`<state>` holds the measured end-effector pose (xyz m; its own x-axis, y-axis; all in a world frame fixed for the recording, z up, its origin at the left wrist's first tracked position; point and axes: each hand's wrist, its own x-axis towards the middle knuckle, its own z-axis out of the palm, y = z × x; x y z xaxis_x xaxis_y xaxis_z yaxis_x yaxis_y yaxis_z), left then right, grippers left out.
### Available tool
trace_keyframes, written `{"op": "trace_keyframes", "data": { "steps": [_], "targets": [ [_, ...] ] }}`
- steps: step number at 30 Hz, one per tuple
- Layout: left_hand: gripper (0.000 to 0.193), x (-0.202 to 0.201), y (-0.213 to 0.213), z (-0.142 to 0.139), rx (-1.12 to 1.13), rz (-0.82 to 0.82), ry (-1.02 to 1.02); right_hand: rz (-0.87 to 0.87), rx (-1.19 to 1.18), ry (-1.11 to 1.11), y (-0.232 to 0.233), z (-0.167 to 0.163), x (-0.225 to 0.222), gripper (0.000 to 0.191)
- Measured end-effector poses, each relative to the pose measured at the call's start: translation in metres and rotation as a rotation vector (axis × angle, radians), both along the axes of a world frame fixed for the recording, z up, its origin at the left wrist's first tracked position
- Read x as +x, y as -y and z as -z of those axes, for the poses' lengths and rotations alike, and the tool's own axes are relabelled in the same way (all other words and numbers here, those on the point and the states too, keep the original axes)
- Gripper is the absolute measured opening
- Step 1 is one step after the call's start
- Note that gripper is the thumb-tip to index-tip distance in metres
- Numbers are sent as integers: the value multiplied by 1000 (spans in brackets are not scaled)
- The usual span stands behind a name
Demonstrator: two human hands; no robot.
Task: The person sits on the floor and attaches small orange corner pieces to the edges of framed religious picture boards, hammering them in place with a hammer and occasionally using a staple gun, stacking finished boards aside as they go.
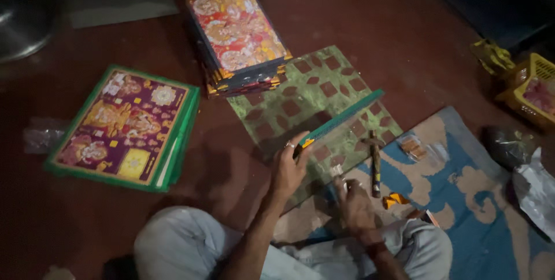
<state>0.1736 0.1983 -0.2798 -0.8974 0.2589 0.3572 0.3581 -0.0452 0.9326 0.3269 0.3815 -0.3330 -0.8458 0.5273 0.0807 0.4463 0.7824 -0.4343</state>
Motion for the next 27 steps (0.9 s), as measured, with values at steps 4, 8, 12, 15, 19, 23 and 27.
{"op": "trace_keyframes", "data": {
  "steps": [4, 8, 12, 15, 19, 23, 27],
  "targets": [
    [35, -2, -1, 1, -35, -30, -67, -9, 330, 84, 10, 42, 0, 45],
    [37, -1, -4, 6, -1, 18, 70, -114, 383, 239, 6, 68, 2, 42],
    [37, -2, -10, 12, 19, 43, 54, -120, 134, 166, -27, 81, -5, 38],
    [37, -2, -11, 15, -26, 58, 121, 46, 160, 136, -87, 72, -21, 39],
    [39, -3, -13, 17, -107, 62, 178, 345, 289, 122, -145, 63, -33, 61],
    [36, -2, -16, 17, 0, 54, 74, 407, 226, 181, -159, 61, -46, 51],
    [37, 1, -15, 16, -58, 51, 145, 414, -98, -147, -147, 49, -45, 39]
  ]
}}
